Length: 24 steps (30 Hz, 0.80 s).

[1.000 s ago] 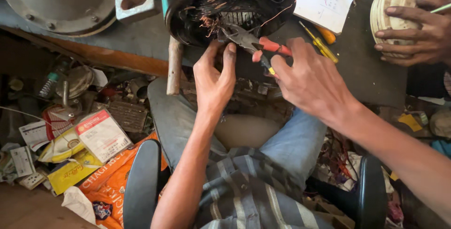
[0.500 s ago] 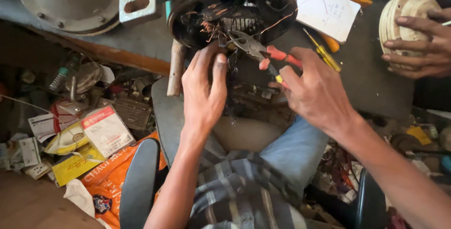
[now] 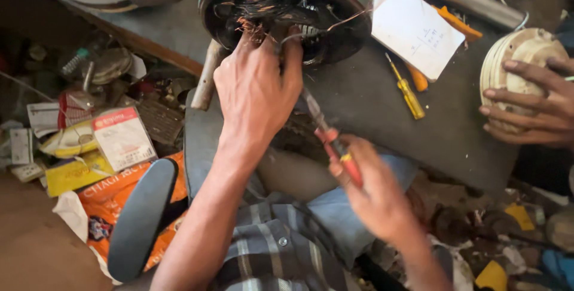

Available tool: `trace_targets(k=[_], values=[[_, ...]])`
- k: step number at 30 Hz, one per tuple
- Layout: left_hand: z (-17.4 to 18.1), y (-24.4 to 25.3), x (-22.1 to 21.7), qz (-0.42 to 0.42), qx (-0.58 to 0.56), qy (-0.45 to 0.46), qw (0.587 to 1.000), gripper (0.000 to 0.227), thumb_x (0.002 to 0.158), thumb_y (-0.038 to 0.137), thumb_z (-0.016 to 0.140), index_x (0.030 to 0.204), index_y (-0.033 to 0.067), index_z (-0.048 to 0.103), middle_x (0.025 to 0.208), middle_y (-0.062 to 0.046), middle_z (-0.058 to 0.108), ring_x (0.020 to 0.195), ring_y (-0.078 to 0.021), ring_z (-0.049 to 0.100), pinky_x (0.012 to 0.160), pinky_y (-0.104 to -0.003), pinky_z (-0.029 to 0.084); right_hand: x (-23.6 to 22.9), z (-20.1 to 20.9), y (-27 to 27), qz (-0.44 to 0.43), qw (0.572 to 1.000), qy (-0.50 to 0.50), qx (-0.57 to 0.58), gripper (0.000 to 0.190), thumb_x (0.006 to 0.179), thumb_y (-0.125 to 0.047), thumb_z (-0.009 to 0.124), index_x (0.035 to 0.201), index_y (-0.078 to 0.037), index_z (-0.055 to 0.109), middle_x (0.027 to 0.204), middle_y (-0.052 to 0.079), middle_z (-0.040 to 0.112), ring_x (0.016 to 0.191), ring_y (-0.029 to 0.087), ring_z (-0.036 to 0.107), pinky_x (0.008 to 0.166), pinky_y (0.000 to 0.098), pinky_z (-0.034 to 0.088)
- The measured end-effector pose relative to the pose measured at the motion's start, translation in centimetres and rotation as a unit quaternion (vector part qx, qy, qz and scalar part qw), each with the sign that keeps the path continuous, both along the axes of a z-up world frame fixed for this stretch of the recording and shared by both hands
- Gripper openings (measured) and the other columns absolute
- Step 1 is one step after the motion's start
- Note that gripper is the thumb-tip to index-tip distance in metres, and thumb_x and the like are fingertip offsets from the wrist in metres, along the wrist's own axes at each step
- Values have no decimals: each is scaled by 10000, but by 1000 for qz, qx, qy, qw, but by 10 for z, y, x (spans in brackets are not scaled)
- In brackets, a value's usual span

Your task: The person uses pliers to cut and pull copper wires from a motor stator. They repeatedly cut wire bundles and remove them from the stator slots, working in a cluttered workshop.

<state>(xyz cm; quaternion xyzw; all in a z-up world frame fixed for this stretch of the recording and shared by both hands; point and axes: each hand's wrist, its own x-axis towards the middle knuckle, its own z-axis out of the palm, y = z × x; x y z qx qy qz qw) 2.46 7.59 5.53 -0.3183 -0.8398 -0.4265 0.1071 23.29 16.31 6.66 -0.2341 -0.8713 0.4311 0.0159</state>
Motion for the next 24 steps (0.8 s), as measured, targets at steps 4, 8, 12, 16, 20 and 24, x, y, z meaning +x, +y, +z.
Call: trace_targets(k=[4, 8, 12, 16, 20, 24], values=[[-7, 23, -3, 26, 12, -36, 999, 234, 964, 271, 709, 1008, 42, 734, 882, -192, 720, 777, -434, 676, 655, -508, 509, 18, -22, -8, 1, 996, 58, -69, 390, 1006, -213, 581, 1336, -6, 567, 1224, 171, 651, 1077, 331, 672, 943, 390, 487], [-17, 33, 2, 19, 139, -149, 979, 159, 975, 197, 703, 1020, 47, 733, 917, -152, 754, 797, -372, 718, 727, -437, 545, 33, -35, 2, 33, 998, 45, -32, 292, 972, -192, 631, 1139, 43, 581, 1382, 200, 572, 1099, 375, 635, 918, 402, 492], [-21, 24, 17, 10, 187, -100, 977, 117, 997, 108, 690, 1043, 0, 693, 1000, -155, 682, 905, -331, 682, 814, -411, 529, 35, -40, 17, 41, 998, 31, -33, 274, 955, -195, 653, 1015, 53, 553, 1421, 201, 540, 1037, 378, 633, 888, 412, 497], [-27, 0, 34, -32, 173, -126, 976, 90, 1030, 80, 661, 992, -1, 663, 1033, -120, 630, 988, -279, 604, 909, -370, 490, 38, -40, 20, 50, 997, 45, -22, 290, 954, -212, 658, 983, 54, 546, 1434, 212, 530, 1052, 384, 635, 881, 414, 495], [-40, -24, 43, -77, 166, -132, 974, 51, 1029, 62, 632, 1014, 37, 674, 1173, -108, 595, 1172, -270, 558, 1041, -366, 469, 40, -36, 18, 41, 998, 5, -38, 327, 951, -261, 657, 973, 50, 558, 1430, 189, 540, 971, 363, 636, 848, 397, 499], [-63, -38, 45, -109, 122, -59, 985, 71, 986, 42, 643, 1049, 38, 677, 1349, -109, 575, 1317, -336, 488, 1131, -432, 417, 39, -30, 13, 70, 996, 54, -29, 337, 988, -272, 634, 1073, 50, 580, 1453, 179, 540, 1069, 317, 630, 920, 368, 489]])
